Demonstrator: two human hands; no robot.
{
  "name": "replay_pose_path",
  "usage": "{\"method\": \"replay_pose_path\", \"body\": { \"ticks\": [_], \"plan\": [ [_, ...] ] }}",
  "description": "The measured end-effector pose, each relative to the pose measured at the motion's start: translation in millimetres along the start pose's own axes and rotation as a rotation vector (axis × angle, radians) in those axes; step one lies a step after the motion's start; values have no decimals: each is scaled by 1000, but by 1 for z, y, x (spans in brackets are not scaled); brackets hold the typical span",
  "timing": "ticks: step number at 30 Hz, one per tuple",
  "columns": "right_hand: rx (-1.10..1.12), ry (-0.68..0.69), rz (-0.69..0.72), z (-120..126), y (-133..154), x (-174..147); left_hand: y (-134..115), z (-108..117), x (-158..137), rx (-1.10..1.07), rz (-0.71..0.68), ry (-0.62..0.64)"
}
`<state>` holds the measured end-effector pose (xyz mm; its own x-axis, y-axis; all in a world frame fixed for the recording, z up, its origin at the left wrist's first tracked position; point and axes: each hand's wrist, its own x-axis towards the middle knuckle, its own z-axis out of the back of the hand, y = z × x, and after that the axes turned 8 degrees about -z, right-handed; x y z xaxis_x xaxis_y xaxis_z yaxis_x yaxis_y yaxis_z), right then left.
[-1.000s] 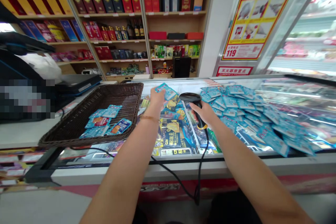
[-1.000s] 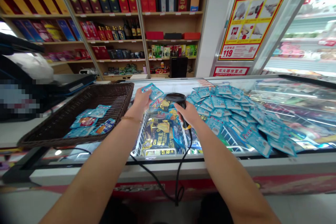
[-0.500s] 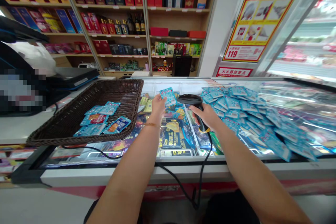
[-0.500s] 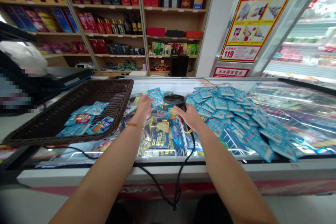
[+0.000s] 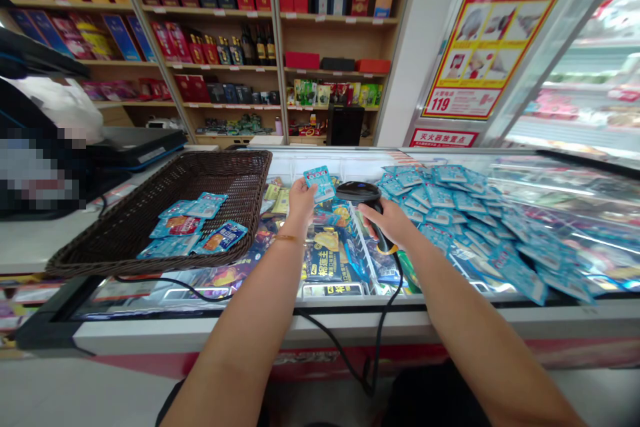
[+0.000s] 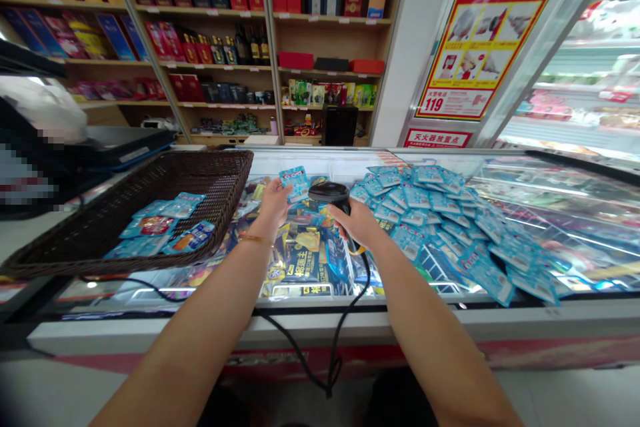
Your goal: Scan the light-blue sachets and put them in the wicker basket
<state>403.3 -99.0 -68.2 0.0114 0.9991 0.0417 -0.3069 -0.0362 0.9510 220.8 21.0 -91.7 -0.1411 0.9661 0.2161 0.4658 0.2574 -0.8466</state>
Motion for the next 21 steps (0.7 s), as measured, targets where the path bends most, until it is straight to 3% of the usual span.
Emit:
{"method": "replay_pose_path", "body": {
  "ticks": [7,11,16,21],
  "plan": [
    [101,-19,-55,-1,-2,5,2,-2,-6,47,78,-36],
    [200,-107,-147,23,4,13,4,-23,-2,83,144,-19],
    [198,-357,-168,103,13,14,19,-95,14,112,198,91],
    [134,-580,-175,175,13,5,61,-183,26,179,218,179]
  ]
}}
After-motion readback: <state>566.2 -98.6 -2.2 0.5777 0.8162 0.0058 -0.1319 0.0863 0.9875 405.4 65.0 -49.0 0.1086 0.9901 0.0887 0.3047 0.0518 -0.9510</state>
